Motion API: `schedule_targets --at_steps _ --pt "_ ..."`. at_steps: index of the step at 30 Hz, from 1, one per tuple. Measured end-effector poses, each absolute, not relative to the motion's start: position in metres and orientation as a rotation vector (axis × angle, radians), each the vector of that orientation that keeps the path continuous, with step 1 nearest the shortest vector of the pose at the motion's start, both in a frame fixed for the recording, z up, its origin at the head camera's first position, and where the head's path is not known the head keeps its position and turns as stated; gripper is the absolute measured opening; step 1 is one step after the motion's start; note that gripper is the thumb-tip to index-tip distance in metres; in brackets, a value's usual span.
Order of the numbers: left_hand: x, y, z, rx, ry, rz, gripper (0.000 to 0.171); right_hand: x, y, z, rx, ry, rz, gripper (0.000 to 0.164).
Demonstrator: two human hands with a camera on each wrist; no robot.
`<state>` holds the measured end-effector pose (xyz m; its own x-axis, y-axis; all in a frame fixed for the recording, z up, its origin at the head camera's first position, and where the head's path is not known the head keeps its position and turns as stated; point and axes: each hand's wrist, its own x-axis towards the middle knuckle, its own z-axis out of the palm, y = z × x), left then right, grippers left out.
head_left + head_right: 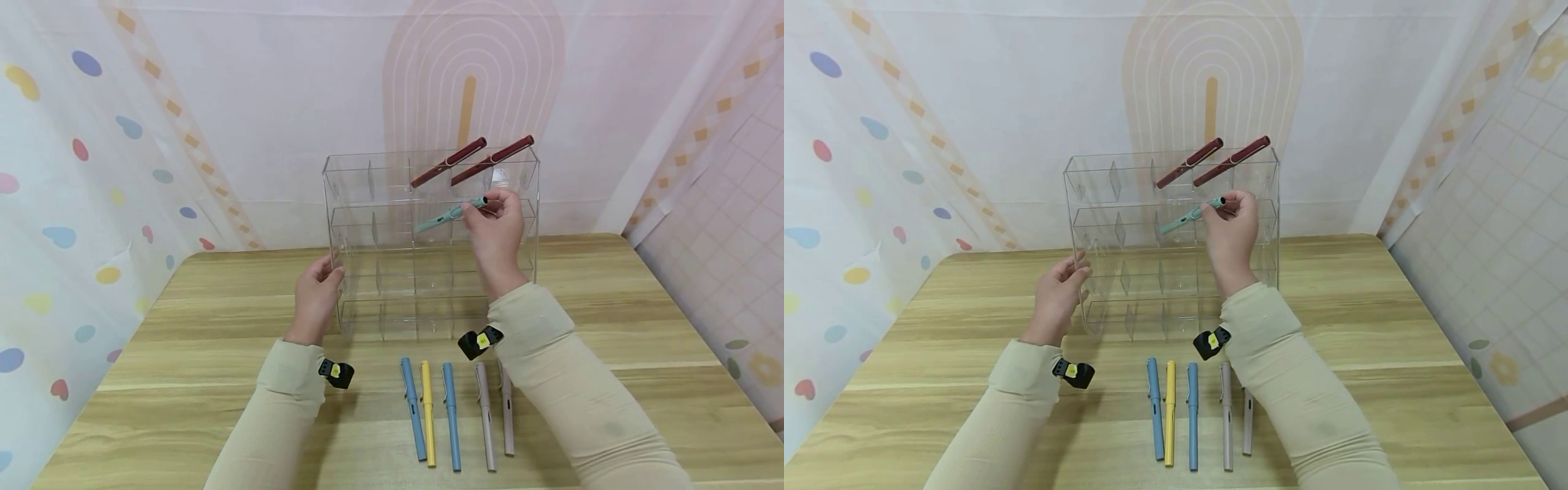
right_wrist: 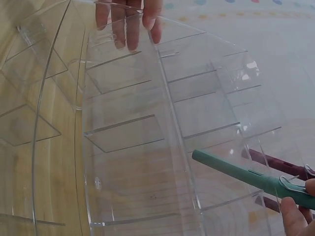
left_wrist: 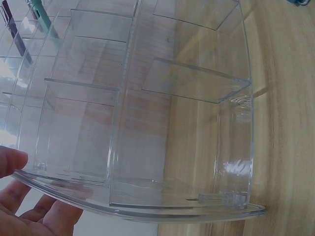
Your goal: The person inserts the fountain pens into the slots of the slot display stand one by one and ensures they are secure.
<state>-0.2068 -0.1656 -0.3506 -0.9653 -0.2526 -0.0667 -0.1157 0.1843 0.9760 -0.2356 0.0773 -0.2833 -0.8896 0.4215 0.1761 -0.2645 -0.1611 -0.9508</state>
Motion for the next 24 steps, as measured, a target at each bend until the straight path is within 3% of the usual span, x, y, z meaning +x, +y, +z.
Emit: schedule_targets --at_steps 18,24 --pt "-0.2053 -0.1651 -0.3511 0.334 -2.332 -1.888 0.038 -0.2333 0.0783 -0.2875 -0.119 -1.701 2.061 0.029" --pt "-0.2052 -0.1646 -0.3510 0.325 -2.313 -1.899 0.038 -0.2272 0.0869 -0.2893 -0.059 -1.755 2.032 0.038"
